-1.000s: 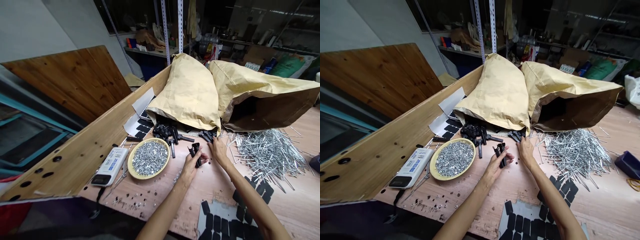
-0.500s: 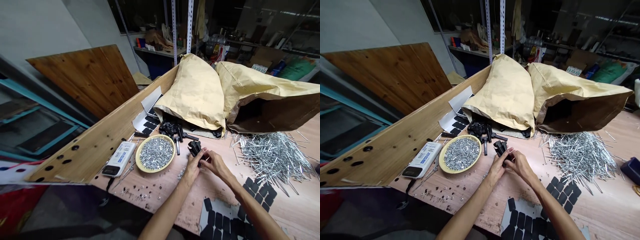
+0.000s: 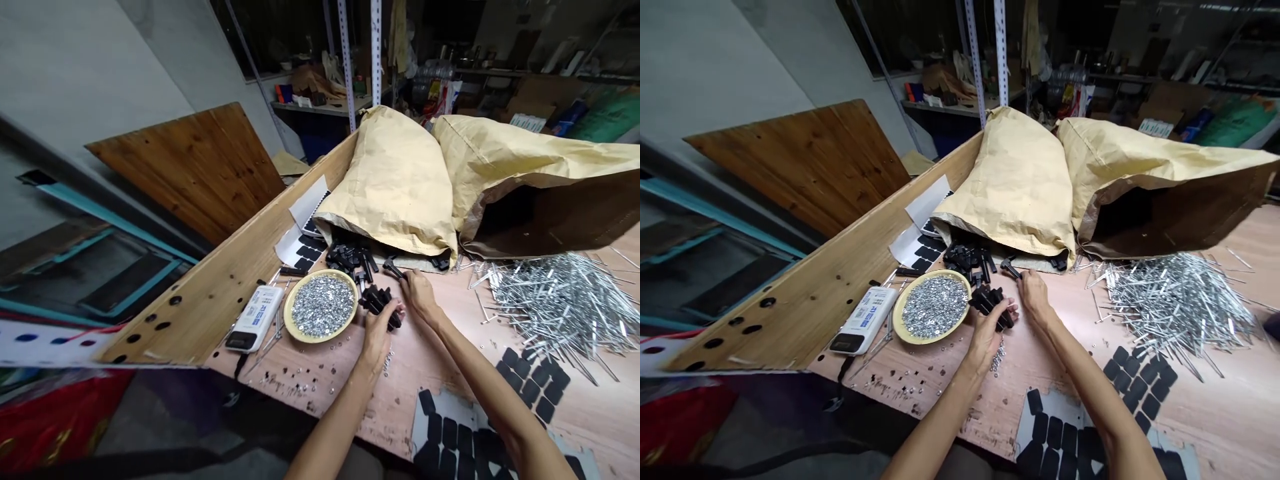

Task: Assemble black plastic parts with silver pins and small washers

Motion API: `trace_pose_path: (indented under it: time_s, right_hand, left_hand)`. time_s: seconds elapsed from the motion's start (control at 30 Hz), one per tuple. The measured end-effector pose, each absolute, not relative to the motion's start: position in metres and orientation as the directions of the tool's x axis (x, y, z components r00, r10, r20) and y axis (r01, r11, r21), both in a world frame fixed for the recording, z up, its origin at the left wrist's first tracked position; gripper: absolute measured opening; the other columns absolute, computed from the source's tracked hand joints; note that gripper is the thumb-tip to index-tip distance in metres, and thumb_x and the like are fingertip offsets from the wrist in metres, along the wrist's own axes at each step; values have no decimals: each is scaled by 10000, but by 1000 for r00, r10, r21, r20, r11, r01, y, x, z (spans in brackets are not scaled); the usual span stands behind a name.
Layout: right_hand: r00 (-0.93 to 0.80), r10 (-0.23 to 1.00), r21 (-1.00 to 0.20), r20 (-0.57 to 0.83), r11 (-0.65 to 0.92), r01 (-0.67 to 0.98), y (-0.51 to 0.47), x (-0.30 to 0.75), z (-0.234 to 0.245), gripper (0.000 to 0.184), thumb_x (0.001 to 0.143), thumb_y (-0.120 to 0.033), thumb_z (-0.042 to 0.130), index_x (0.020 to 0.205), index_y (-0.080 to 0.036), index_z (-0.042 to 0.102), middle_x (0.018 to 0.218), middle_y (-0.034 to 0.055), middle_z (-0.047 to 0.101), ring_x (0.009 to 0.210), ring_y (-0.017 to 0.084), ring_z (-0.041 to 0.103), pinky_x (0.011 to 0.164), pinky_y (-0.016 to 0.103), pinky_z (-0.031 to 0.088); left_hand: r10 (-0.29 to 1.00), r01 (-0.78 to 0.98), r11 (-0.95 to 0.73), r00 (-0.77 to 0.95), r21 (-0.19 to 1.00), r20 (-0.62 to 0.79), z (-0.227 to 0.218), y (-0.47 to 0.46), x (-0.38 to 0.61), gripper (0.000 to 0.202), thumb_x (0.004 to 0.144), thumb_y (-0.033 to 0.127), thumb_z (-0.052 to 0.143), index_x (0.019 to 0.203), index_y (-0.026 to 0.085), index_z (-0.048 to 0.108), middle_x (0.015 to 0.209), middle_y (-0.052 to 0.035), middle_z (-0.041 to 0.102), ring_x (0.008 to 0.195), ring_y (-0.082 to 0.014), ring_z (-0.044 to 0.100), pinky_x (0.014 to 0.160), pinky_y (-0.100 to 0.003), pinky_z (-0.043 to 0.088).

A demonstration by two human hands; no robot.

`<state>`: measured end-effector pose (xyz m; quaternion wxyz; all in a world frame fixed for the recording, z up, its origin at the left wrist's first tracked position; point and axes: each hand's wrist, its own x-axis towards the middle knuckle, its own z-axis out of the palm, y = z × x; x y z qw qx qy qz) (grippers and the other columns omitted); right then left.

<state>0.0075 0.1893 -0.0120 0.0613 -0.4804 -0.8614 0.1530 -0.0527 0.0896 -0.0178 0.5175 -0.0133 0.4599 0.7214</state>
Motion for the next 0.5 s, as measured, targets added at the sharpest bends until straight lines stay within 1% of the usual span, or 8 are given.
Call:
trace_pose_path:
  time_s: [0.1, 0.2, 0.23, 0.3, 0.33, 0.37, 0.43, 0.5]
  right_hand:
    - [-530, 846, -447, 53, 495, 745, 154, 44, -13, 224, 914, -210, 461, 1063, -149, 617, 900, 81, 615, 825, 179, 602, 742, 273, 476]
    - [-552, 808, -590, 206, 552, 589, 114, 82, -13, 264, 912, -199, 423, 1104, -185, 603, 920, 78, 599, 786, 176, 603, 693, 289, 501]
    - [-567, 798, -613, 205, 557, 561, 106, 96, -11, 273, 910, -202, 416, 1107, -195, 605, 938, 78, 599, 777, 171, 608, 678, 288, 506]
    - [-578, 807, -635, 117, 509, 582, 104, 124, -3, 272, 913, -227, 412, 1084, -199, 622, 923, 65, 617, 733, 158, 619, 649, 276, 509]
    - [-548, 835, -615, 51, 459, 641, 109, 138, 2, 272, 918, -243, 409, 1061, -191, 635, 888, 57, 630, 702, 152, 622, 641, 269, 505]
    - [-480, 877, -558, -13, 392, 732, 117, 152, 7, 282, 926, -254, 397, 1036, -179, 646, 849, 51, 641, 681, 148, 624, 642, 263, 497]
    - [-272, 960, -336, -60, 237, 912, 137, 174, 15, 304, 937, -256, 380, 963, -157, 666, 830, 68, 658, 722, 163, 633, 675, 262, 471]
    - [-144, 988, -155, -54, 134, 979, 154, 185, 17, 277, 924, -261, 424, 897, -149, 675, 871, 99, 671, 811, 193, 637, 692, 263, 444]
  left_hand:
    - [745, -791, -42, -432, 611, -508, -16, 87, -45, 453, 489, 278, 851, 873, 151, 647, 760, -19, 706, 675, -150, 670, 560, -210, 474]
    - [830, -821, 59, -276, 568, -485, -15, 82, -27, 485, 436, 246, 876, 865, 160, 666, 757, -15, 716, 706, -155, 675, 603, -217, 495]
    - [851, -825, 107, -213, 555, -480, -15, 80, -20, 484, 413, 234, 883, 840, 154, 670, 739, -14, 714, 698, -155, 674, 612, -220, 500]
    - [870, -812, 191, -120, 552, -478, -16, 75, -7, 473, 389, 231, 891, 798, 142, 672, 710, -16, 708, 670, -157, 670, 604, -232, 507]
    - [873, -797, 220, -97, 563, -479, -16, 73, -2, 461, 384, 239, 893, 774, 137, 671, 693, -16, 703, 648, -156, 666, 588, -233, 506]
    - [874, -777, 240, -89, 583, -478, -17, 71, 3, 445, 381, 250, 894, 746, 132, 669, 671, -15, 696, 622, -151, 660, 567, -229, 500]
    - [880, -729, 240, -115, 641, -461, -18, 68, 10, 410, 379, 270, 892, 686, 123, 664, 622, -6, 678, 574, -131, 639, 543, -217, 487]
    - [888, -672, 215, -167, 709, -428, -20, 66, 14, 375, 382, 279, 885, 635, 119, 659, 575, 6, 657, 544, -115, 617, 551, -216, 483]
